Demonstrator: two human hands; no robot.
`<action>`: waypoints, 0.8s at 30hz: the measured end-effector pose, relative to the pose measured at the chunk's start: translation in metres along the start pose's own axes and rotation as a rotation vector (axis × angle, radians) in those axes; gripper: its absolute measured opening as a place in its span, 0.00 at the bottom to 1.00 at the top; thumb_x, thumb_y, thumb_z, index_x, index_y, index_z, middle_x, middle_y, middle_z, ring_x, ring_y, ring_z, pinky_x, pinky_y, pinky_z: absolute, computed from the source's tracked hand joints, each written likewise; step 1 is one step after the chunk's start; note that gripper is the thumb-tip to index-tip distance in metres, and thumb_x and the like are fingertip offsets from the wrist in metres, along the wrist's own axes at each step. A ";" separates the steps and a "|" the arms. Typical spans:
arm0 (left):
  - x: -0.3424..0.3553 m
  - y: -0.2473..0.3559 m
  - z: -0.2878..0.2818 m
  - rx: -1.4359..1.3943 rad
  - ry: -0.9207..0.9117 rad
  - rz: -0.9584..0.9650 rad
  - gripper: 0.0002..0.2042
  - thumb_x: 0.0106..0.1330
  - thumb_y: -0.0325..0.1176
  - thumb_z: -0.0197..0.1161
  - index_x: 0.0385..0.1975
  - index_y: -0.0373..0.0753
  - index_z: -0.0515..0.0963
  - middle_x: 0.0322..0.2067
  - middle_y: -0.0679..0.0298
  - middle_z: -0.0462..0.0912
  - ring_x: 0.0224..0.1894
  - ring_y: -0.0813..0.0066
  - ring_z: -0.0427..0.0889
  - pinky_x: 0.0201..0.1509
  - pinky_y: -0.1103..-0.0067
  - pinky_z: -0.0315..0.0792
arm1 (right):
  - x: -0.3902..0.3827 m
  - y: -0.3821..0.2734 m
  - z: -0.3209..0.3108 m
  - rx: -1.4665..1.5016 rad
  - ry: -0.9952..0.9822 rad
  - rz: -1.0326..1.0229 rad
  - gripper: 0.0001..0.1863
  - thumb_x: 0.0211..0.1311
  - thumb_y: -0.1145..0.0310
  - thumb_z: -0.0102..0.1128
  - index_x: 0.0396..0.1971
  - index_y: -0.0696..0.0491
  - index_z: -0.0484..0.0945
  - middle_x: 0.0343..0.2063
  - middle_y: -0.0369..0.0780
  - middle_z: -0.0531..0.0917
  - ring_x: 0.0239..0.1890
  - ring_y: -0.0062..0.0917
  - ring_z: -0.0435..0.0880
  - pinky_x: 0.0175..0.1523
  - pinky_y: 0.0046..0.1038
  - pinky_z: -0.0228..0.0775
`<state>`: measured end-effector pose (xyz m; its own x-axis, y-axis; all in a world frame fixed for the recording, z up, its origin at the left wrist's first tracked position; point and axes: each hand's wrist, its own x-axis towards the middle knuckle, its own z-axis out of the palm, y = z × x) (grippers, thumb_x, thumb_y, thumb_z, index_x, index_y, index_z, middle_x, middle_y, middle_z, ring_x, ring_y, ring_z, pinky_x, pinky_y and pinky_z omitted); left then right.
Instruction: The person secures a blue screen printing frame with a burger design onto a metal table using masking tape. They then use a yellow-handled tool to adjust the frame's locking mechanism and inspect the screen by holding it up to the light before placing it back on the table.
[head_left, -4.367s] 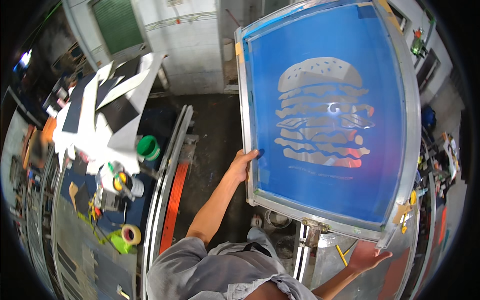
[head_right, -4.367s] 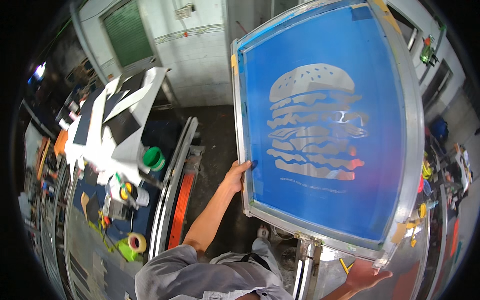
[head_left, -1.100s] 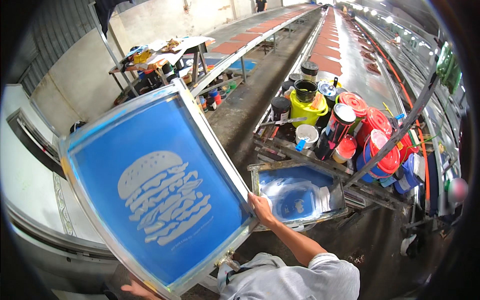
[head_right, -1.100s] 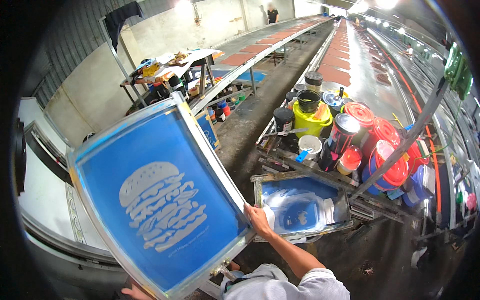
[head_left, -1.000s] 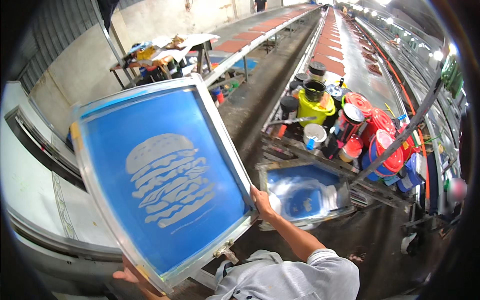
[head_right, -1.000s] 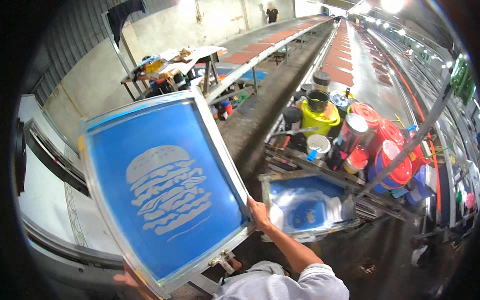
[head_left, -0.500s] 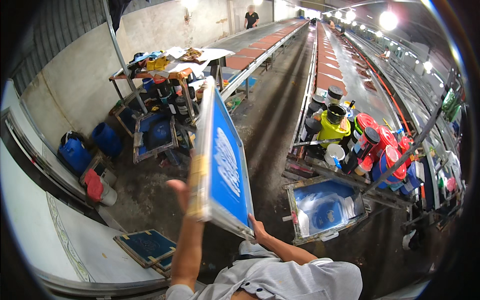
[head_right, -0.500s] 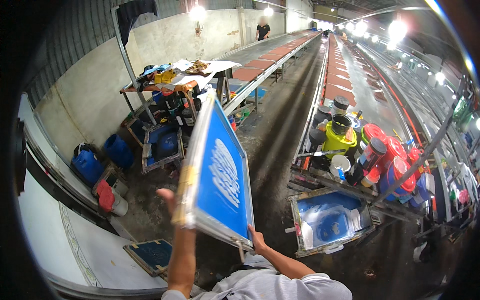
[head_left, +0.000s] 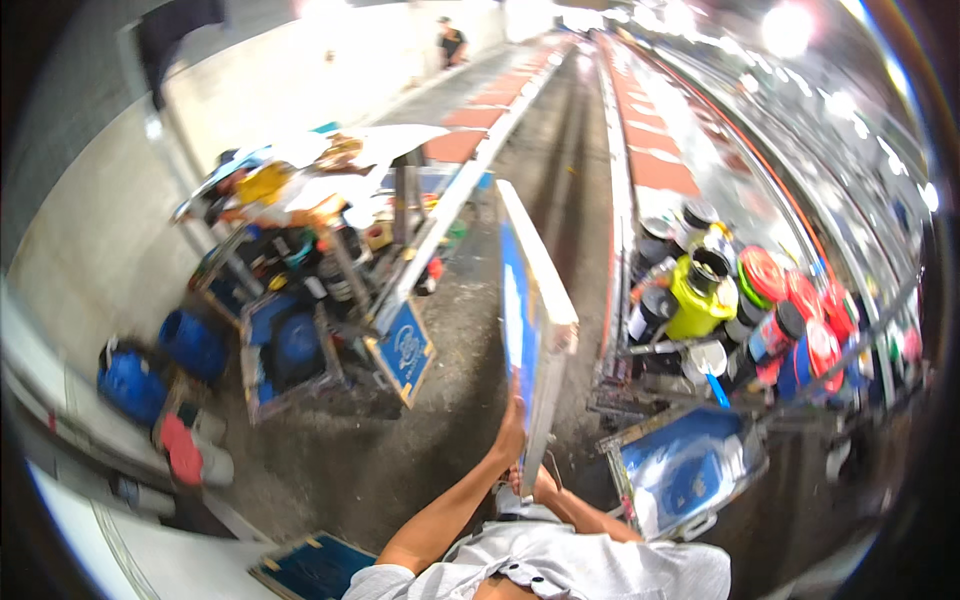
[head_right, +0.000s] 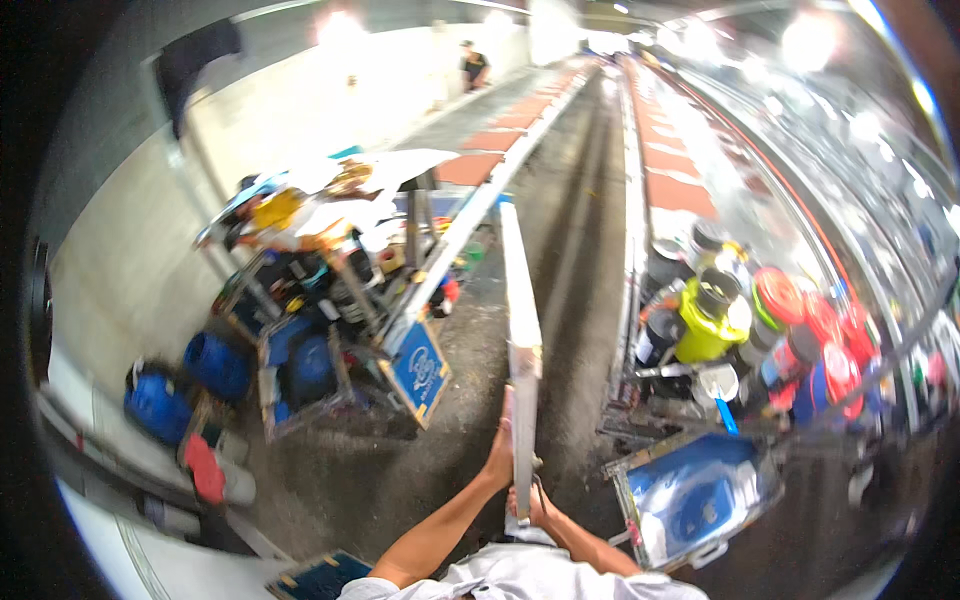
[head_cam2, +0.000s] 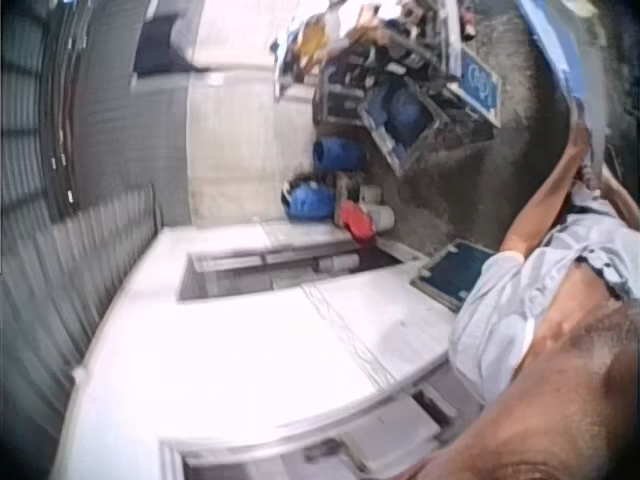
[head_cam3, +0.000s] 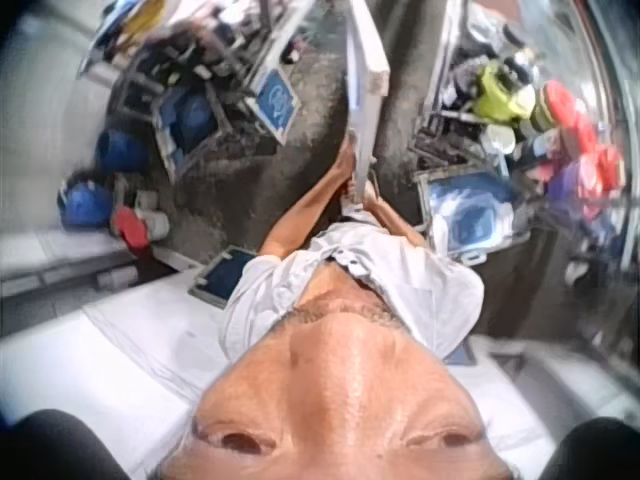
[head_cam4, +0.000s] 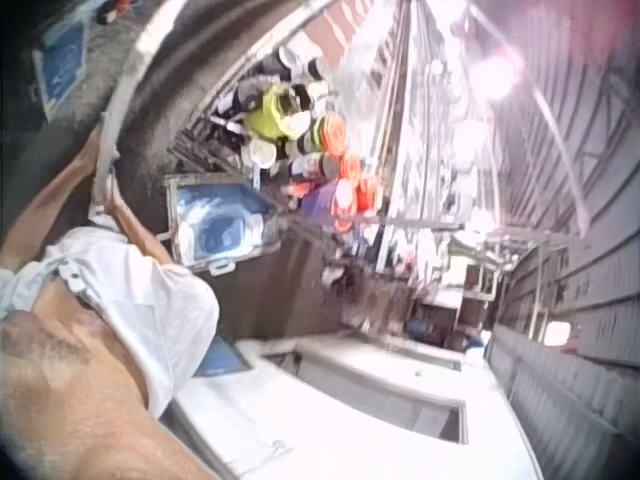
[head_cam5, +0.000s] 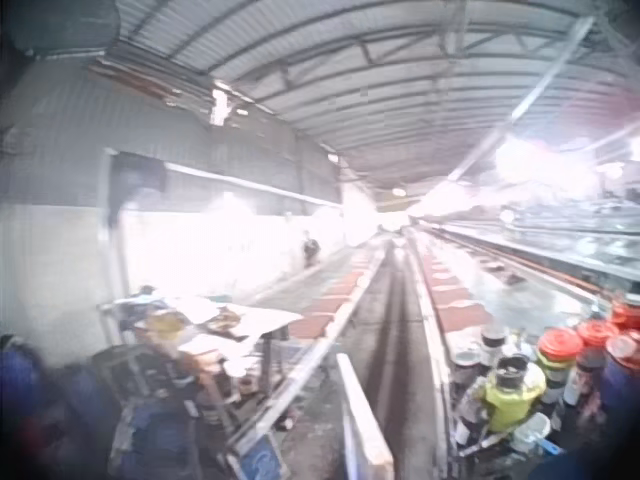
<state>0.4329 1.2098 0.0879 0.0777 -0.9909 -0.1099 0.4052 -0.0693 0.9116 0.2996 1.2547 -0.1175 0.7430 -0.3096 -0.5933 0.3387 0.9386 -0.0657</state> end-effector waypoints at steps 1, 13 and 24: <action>0.008 -0.014 -0.005 -0.033 0.018 -0.095 0.43 0.64 0.73 0.32 0.64 0.40 0.58 0.39 0.60 0.75 0.38 0.65 0.80 0.35 0.70 0.79 | 0.007 -0.002 0.008 0.066 0.026 0.021 0.17 0.68 0.54 0.46 0.31 0.53 0.71 0.18 0.38 0.73 0.18 0.27 0.74 0.23 0.29 0.69; 0.315 0.014 -0.082 -0.213 -0.062 -0.122 0.43 0.65 0.72 0.35 0.69 0.42 0.54 0.59 0.64 0.67 0.61 0.72 0.66 0.63 0.71 0.64 | 0.046 -0.145 0.134 -0.415 0.370 -0.143 0.39 0.64 0.36 0.50 0.61 0.55 0.72 0.58 0.46 0.72 0.55 0.34 0.71 0.54 0.37 0.65; 0.542 -0.081 -0.104 0.108 -0.263 -0.412 0.41 0.67 0.70 0.31 0.65 0.42 0.64 0.59 0.65 0.68 0.63 0.73 0.63 0.68 0.72 0.56 | 0.165 -0.376 0.145 -0.195 0.114 -0.353 0.18 0.68 0.53 0.49 0.39 0.54 0.74 0.24 0.38 0.77 0.23 0.26 0.78 0.26 0.27 0.73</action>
<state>0.5371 0.6902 -0.0868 -0.3066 -0.8732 -0.3788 0.2565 -0.4591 0.8506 0.3781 0.8286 -0.0741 0.5285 -0.6086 -0.5918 0.4371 0.7927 -0.4248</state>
